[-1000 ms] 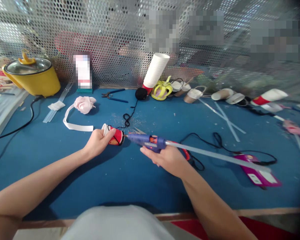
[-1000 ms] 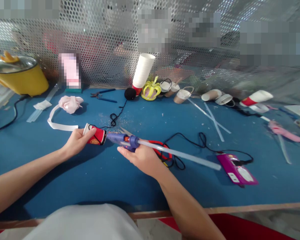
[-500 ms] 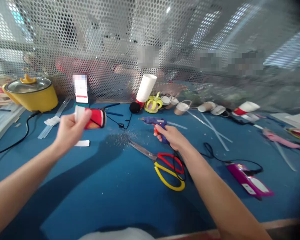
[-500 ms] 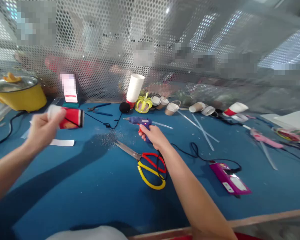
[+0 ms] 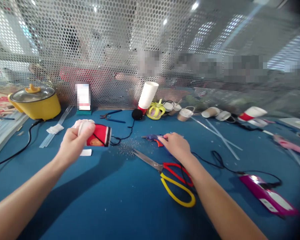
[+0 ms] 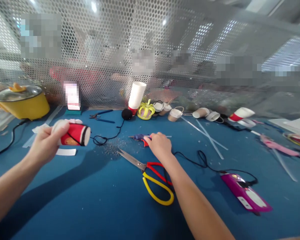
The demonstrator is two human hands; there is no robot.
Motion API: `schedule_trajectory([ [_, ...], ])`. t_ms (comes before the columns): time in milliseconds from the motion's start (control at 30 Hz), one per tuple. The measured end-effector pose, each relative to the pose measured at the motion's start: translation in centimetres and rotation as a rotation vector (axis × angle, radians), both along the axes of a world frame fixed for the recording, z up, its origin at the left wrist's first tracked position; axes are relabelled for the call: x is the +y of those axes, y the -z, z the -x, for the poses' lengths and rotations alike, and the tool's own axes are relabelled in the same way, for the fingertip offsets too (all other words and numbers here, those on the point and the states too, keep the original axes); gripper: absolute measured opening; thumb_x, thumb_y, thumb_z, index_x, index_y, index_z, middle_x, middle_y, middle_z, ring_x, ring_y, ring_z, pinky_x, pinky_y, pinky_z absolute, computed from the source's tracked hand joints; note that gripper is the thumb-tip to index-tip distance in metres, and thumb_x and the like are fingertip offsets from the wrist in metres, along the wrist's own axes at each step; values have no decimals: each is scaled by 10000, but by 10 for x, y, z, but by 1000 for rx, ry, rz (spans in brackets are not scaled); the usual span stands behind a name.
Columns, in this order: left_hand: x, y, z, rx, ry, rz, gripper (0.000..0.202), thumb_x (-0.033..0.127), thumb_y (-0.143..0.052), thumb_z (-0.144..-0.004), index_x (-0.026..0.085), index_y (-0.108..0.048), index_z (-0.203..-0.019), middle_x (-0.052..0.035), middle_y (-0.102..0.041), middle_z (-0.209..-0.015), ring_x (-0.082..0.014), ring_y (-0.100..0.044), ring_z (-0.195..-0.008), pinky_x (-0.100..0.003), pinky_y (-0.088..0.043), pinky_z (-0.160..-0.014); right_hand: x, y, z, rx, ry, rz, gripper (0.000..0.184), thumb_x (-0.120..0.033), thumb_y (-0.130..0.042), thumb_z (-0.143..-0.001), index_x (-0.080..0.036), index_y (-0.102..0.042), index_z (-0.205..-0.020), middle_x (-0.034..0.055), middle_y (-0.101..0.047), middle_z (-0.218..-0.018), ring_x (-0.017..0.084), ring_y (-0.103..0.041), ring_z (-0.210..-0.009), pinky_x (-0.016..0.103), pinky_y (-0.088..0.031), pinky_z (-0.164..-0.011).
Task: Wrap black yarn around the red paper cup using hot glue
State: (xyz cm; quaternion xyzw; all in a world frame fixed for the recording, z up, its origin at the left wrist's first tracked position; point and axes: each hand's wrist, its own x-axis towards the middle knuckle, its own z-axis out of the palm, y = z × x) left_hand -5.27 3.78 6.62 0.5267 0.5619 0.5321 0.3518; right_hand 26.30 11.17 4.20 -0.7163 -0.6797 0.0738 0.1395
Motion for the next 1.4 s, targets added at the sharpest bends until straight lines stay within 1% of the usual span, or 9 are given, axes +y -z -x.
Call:
schedule_trajectory([
  [167, -15, 15, -22, 54, 273, 74, 435, 455, -477, -766, 140, -501, -467, 22, -435, -431, -66, -345, -415, -195, -309, -403, -37, -39, 67, 455, -546, 111, 428, -446, -331, -881, -176, -663, -870, 60, -672, -901, 164, -615, -838, 267, -454, -737],
  [300, -28, 19, -25, 287, 464, -124, 352, 329, -458, -818, 128, -576, -553, -3, -507, -527, -79, -402, -482, -206, -336, -475, -53, -47, 110, 438, -705, 156, 424, -440, -369, -877, -147, -663, -787, 64, -643, -819, 165, -599, -781, 286, -453, -723],
  [400, -31, 18, -23, 356, 476, -191, 330, 290, -464, -821, 130, -578, -555, -3, -505, -534, -78, -406, -486, -206, -332, -483, -53, -43, 115, 467, -771, 84, 277, -355, -471, -853, -150, -658, -857, 59, -620, -875, 153, -582, -826, 283, -447, -762],
  [533, -28, 17, -23, 190, 541, 22, 349, 350, -439, -828, 129, -578, -596, -8, -537, -535, -87, -440, -477, -196, -357, -458, -55, -42, 105, 504, -851, 16, 173, -216, -548, -814, -154, -650, -938, 49, -581, -913, 123, -567, -839, 249, -444, -778],
  [733, -26, 19, -25, 148, 649, 202, 397, 394, -469, -799, 145, -458, -490, 40, -384, -445, -59, -296, -427, -190, -268, -403, -69, -41, 107, 139, -1003, -177, 155, -146, -501, -822, -148, -654, -795, 47, -544, -778, 134, -516, -722, 244, -428, -660],
  [900, -22, 17, -23, 71, 661, 325, 444, 457, -500, -764, 158, -383, -456, 56, -295, -444, -53, -206, -440, -204, -195, -405, -70, -40, 108, 62, -994, -275, 152, -98, -486, -796, -139, -589, -690, 60, -548, -784, 136, -505, -700, 250, -421, -631],
  [1000, -19, 17, -23, -39, 558, 356, 483, 533, -497, -739, 150, -422, -454, 48, -340, -434, -53, -233, -432, -209, -200, -418, -69, -44, 105, 302, -835, -304, 116, -94, -484, -780, -151, -573, -731, 30, -564, -733, 98, -498, -598, 229, -427, -577],
  [1167, -19, 18, -25, -156, 468, 420, 501, 597, -528, -686, 126, -528, -514, 30, -454, -461, -59, -330, -443, -205, -244, -452, -71, -46, 105, 805, -551, -55, 56, -180, -506, -789, -169, -504, -735, -31, -548, -567, 75, -526, -431, 186, -435, -403],
  [1400, -18, 18, -26, -210, 397, 436, 471, 574, -550, -680, 124, -569, -540, 20, -511, -465, -70, -389, -435, -213, -270, -461, -61, -40, 102, 809, -601, -312, 59, -171, -526, -803, -180, -576, -832, 9, -616, -758, 105, -613, -627, 251, -529, -616],
])
